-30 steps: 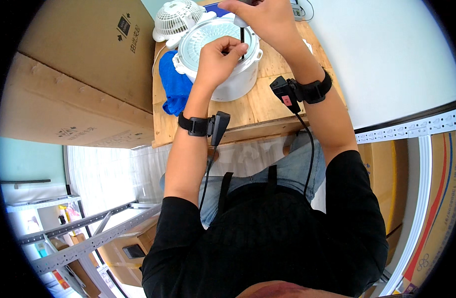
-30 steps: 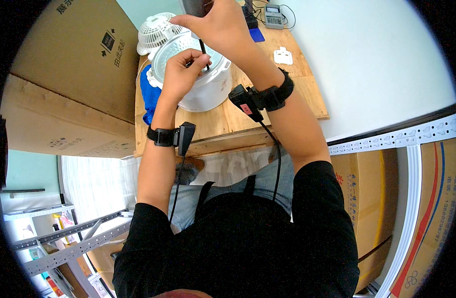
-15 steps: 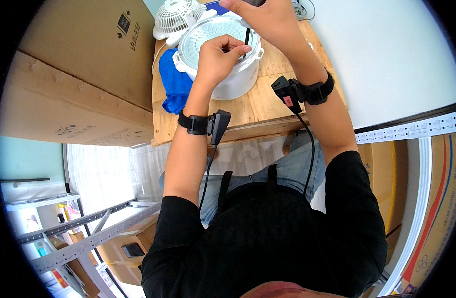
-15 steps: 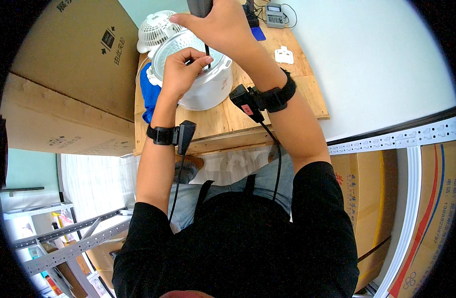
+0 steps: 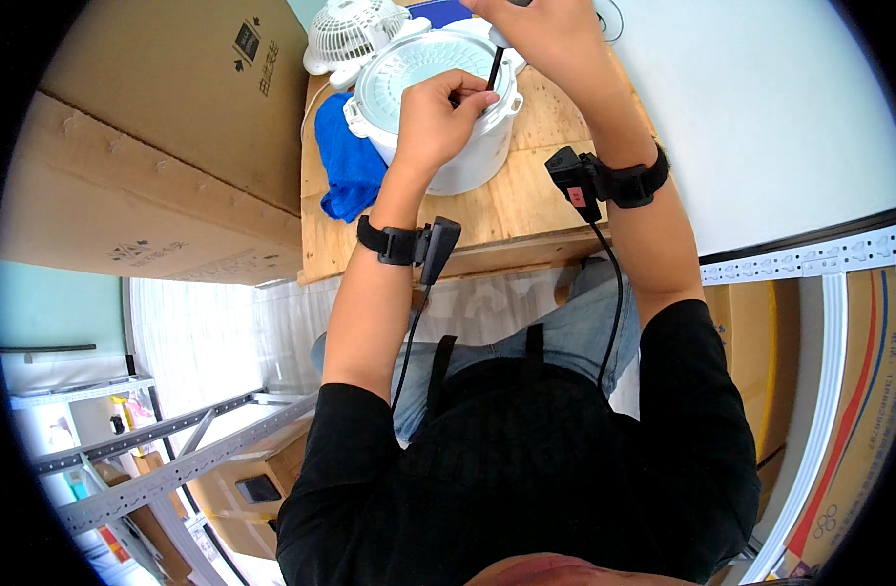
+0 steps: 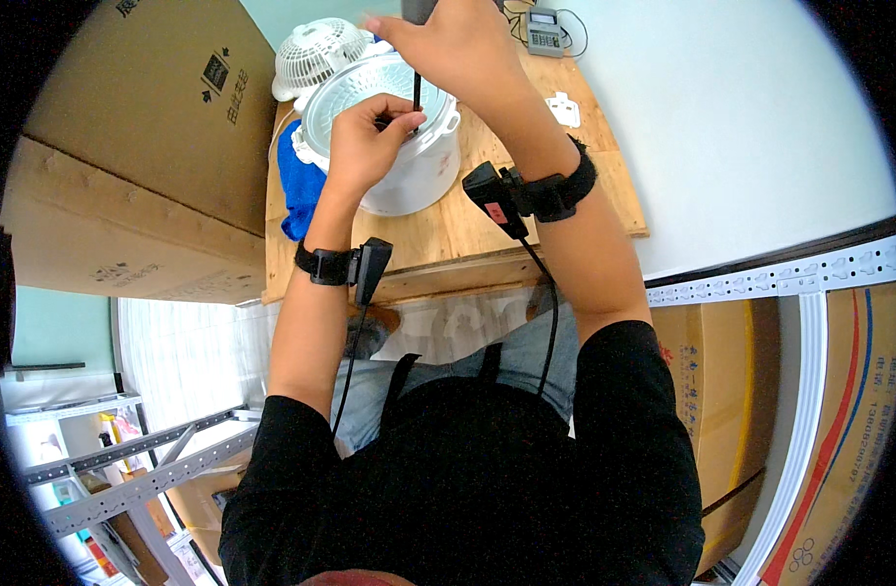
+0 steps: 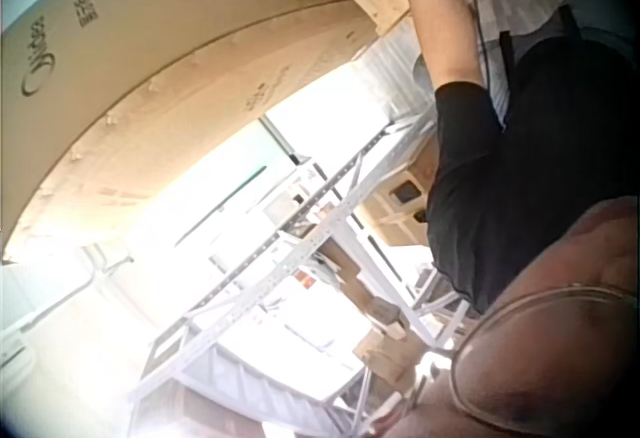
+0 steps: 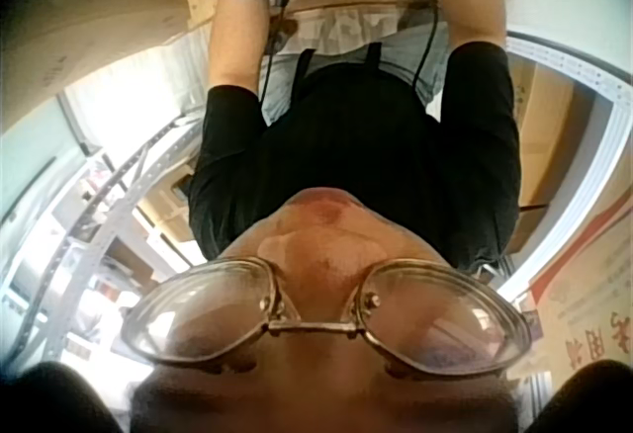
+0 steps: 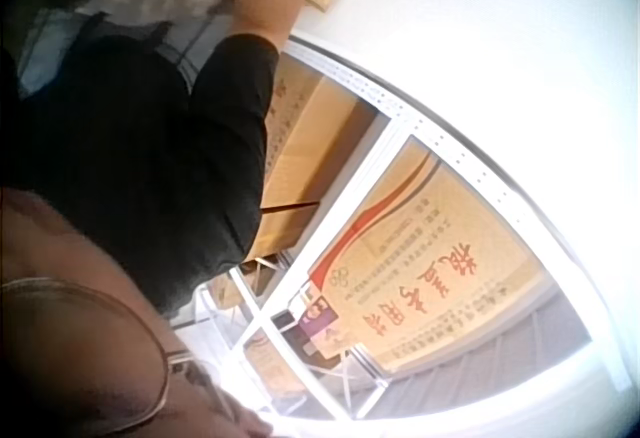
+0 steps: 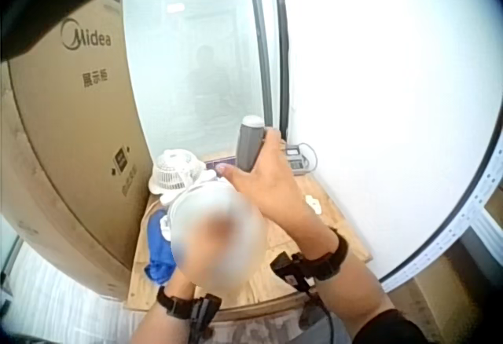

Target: The person removes the lid from a white rice cooker, uses a screwdriver to loosen screws on the inner lid, and then wipes the interior with a blue cloth.

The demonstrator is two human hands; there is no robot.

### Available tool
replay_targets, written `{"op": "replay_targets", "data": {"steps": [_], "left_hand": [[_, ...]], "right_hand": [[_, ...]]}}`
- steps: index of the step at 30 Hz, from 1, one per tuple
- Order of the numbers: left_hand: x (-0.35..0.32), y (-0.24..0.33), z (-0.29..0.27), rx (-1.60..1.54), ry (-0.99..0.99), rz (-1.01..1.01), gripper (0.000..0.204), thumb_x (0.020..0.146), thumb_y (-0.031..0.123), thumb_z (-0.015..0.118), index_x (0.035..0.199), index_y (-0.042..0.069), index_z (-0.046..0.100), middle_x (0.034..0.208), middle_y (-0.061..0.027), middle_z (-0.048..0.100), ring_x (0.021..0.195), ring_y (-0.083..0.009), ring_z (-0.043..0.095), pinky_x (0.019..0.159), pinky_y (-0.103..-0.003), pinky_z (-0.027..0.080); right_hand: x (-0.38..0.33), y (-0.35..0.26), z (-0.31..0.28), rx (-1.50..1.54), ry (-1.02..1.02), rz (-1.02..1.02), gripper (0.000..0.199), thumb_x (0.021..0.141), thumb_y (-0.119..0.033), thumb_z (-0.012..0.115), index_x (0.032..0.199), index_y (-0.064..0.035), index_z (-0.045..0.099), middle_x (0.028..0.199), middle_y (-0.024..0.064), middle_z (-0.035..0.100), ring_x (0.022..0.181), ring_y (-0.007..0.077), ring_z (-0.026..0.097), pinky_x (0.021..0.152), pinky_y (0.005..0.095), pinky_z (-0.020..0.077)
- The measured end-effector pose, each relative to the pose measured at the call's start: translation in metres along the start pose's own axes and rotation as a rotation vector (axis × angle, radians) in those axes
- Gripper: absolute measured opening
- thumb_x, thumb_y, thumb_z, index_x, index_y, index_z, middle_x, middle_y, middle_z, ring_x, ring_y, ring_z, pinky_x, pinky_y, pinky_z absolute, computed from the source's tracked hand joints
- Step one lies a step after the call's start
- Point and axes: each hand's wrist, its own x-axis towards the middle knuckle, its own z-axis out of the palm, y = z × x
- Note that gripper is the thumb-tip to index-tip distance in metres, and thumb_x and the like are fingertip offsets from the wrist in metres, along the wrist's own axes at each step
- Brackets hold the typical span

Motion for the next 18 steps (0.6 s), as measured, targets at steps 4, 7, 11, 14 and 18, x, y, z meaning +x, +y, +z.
{"op": "replay_targets", "data": {"steps": [4, 7, 11, 14, 18], "left_hand": [[-0.001, -0.002, 0.001, 0.035, 0.021, 0.012, 0.019, 0.078, 0.009, 0.081, 0.089, -0.002, 0.072, 0.071, -0.0078, 0.07, 0.063, -0.011, 0.063, 0.059, -0.025, 0.05], [-0.004, 0.004, -0.002, 0.101, -0.039, 0.073, 0.021, 0.078, 0.006, 0.081, 0.093, -0.001, 0.07, 0.073, -0.0028, 0.065, 0.065, -0.0082, 0.058, 0.06, -0.024, 0.049], [-0.007, 0.014, -0.005, 0.197, -0.106, 0.154, 0.024, 0.075, -0.001, 0.079, 0.097, 0.002, 0.069, 0.074, -0.0017, 0.06, 0.065, -0.009, 0.054, 0.061, -0.024, 0.048], [-0.004, 0.011, -0.008, 0.223, -0.117, 0.181, 0.03, 0.073, -0.005, 0.076, 0.102, 0.004, 0.071, 0.076, -0.0039, 0.061, 0.065, -0.0106, 0.056, 0.062, -0.025, 0.049], [-0.005, 0.008, -0.005, 0.196, -0.085, 0.164, 0.032, 0.073, -0.006, 0.077, 0.103, 0.004, 0.072, 0.076, -0.0043, 0.063, 0.065, -0.0105, 0.058, 0.062, -0.026, 0.05]], "right_hand": [[-0.003, -0.003, -0.001, -0.046, 0.003, -0.026, 0.062, 0.078, -0.019, 0.08, 0.123, 0.0043, 0.043, 0.108, 0.0245, 0.06, 0.098, 0.0363, 0.062, 0.087, 0.0435, 0.0488], [0.0, -0.002, -0.005, -0.027, -0.056, -0.083, 0.057, 0.077, -0.015, 0.077, 0.121, 0.0038, 0.046, 0.106, 0.0245, 0.061, 0.097, 0.0374, 0.062, 0.085, 0.0437, 0.0493], [0.004, 0.006, -0.005, -0.122, -0.019, -0.177, 0.05, 0.076, -0.011, 0.071, 0.118, 0.0025, 0.049, 0.099, 0.0221, 0.061, 0.092, 0.0361, 0.061, 0.082, 0.0423, 0.0495], [0.003, 0.009, -0.007, -0.01, -0.003, -0.111, 0.051, 0.076, -0.011, 0.067, 0.121, 0.0014, 0.047, 0.098, 0.0226, 0.059, 0.091, 0.0341, 0.061, 0.08, 0.0416, 0.0492], [0.005, 0.013, -0.014, 0.016, -0.039, -0.069, 0.056, 0.076, -0.01, 0.066, 0.126, 0.003, 0.043, 0.104, 0.0247, 0.059, 0.096, 0.0336, 0.061, 0.082, 0.0423, 0.049]]}}
